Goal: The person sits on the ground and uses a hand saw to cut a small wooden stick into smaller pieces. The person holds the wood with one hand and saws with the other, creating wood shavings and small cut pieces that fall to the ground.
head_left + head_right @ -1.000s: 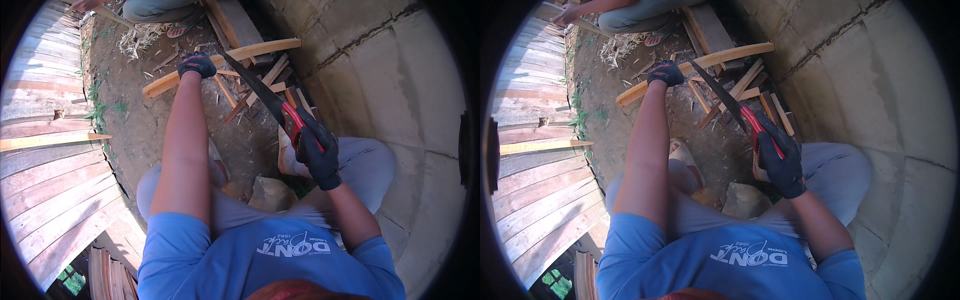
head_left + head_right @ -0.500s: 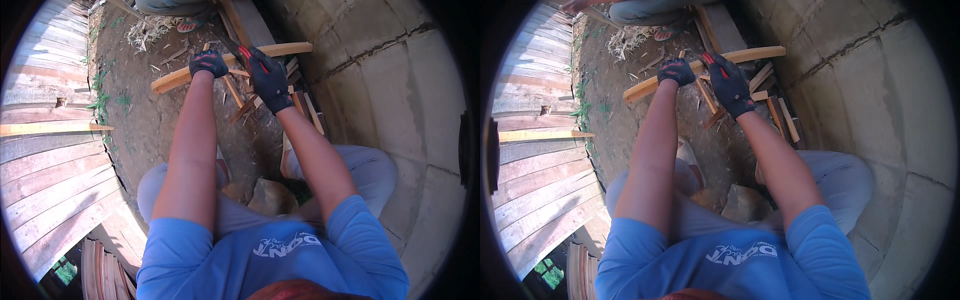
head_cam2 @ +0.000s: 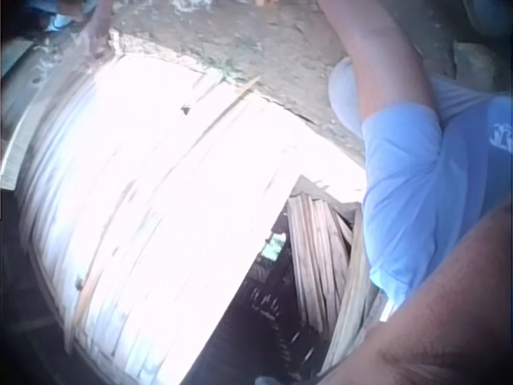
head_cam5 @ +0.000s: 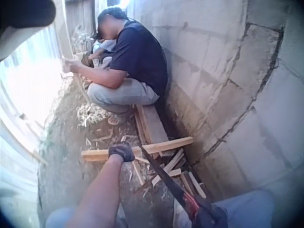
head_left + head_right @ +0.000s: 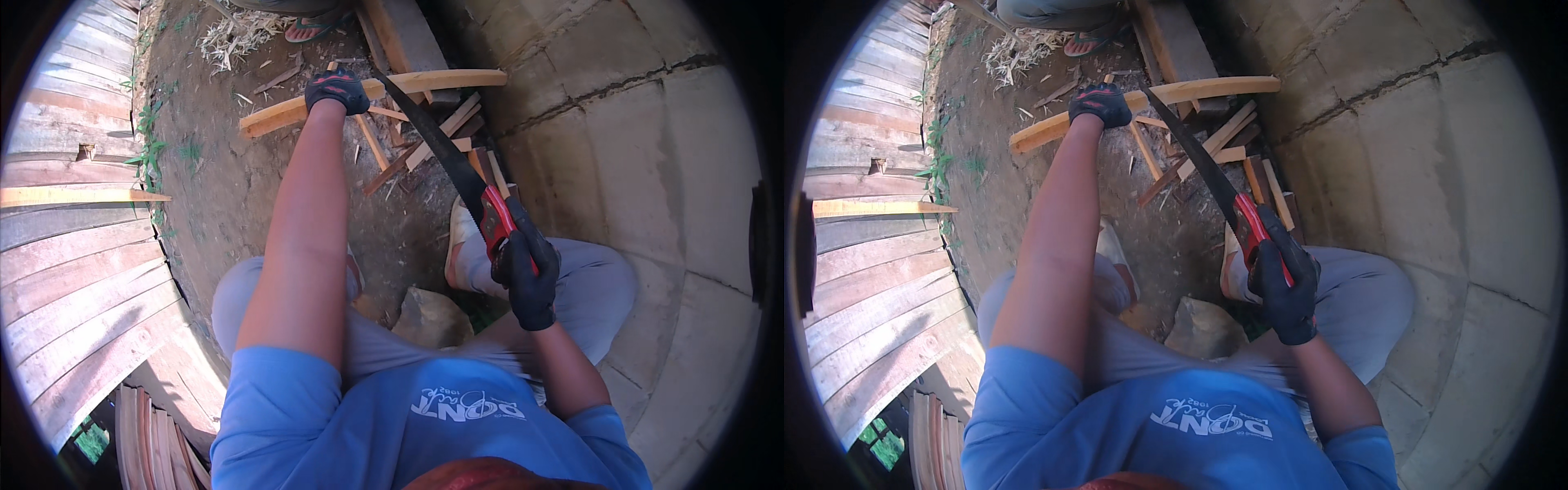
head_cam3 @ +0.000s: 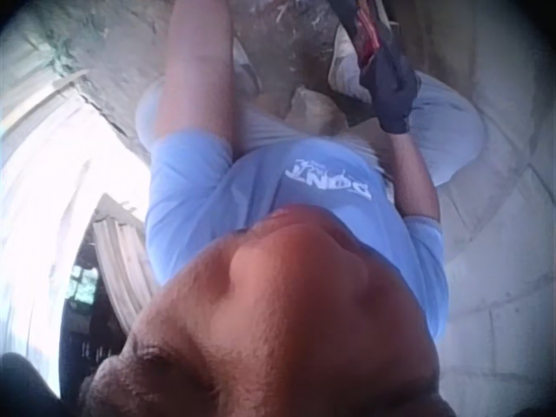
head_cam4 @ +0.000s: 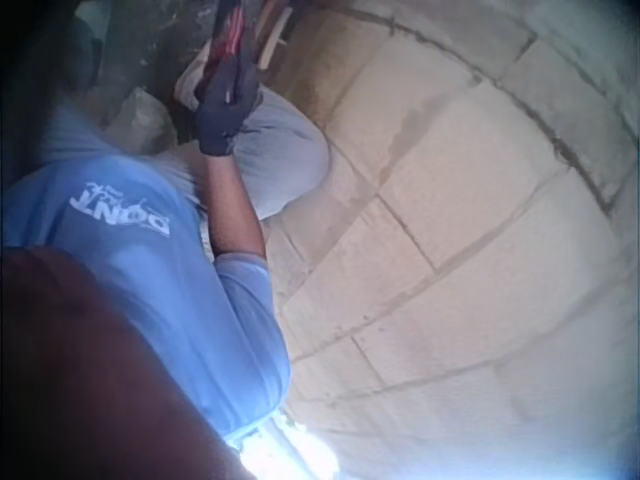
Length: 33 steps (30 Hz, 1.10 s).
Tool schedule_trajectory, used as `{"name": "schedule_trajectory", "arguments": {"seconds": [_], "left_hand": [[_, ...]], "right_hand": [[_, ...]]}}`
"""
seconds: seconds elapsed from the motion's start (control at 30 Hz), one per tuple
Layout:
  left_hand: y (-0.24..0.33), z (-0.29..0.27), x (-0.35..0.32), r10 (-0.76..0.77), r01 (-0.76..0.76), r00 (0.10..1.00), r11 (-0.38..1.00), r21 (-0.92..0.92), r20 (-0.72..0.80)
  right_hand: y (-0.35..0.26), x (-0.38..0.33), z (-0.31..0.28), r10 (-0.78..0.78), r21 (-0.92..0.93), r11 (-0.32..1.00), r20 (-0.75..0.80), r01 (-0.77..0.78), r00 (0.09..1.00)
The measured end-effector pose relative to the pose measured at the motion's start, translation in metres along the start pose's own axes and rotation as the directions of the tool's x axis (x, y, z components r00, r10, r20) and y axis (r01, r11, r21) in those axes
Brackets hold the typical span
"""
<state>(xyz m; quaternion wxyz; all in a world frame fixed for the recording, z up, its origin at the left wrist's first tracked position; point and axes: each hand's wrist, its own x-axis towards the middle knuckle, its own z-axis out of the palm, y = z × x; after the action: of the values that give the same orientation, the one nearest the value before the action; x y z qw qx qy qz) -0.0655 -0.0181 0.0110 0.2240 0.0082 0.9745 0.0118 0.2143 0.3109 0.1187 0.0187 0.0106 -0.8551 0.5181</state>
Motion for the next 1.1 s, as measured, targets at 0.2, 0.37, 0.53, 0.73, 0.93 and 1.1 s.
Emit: {"name": "schedule_trajectory", "arguments": {"seconds": [0.2,0.37,0.53,0.73,0.93,1.1], "left_hand": [[0.008,0.009,-0.003,-0.013,0.014,0.996,1.0,0.015,-0.093],[0.009,0.009,-0.002,0.001,0.003,0.989,1.0,0.026,-0.147],[0.002,0.015,-0.005,0.03,-0.023,0.983,0.999,0.041,-0.184],[0.021,0.059,-0.028,0.042,-0.013,0.865,0.998,0.063,-0.501],[0.019,0.069,-0.03,-0.024,0.04,0.839,0.999,0.017,-0.543],[0.028,0.059,-0.039,-0.046,0.074,0.879,0.996,0.04,-0.475]], "right_hand": [[-0.002,0.08,0.072,0.152,0.105,0.983,-0.033,-0.148,0.988],[0.025,0.179,0.137,-0.073,0.09,0.993,-0.101,0.082,0.992],[0.037,0.17,0.13,-0.076,0.108,0.991,-0.039,0.079,0.996],[0.03,0.135,0.108,0.104,0.159,0.981,0.075,-0.114,0.992],[-0.039,0.172,-0.015,0.133,0.211,0.956,0.309,-0.204,0.942],[-0.068,0.162,-0.059,0.116,0.33,0.921,0.274,-0.207,0.955]]}}
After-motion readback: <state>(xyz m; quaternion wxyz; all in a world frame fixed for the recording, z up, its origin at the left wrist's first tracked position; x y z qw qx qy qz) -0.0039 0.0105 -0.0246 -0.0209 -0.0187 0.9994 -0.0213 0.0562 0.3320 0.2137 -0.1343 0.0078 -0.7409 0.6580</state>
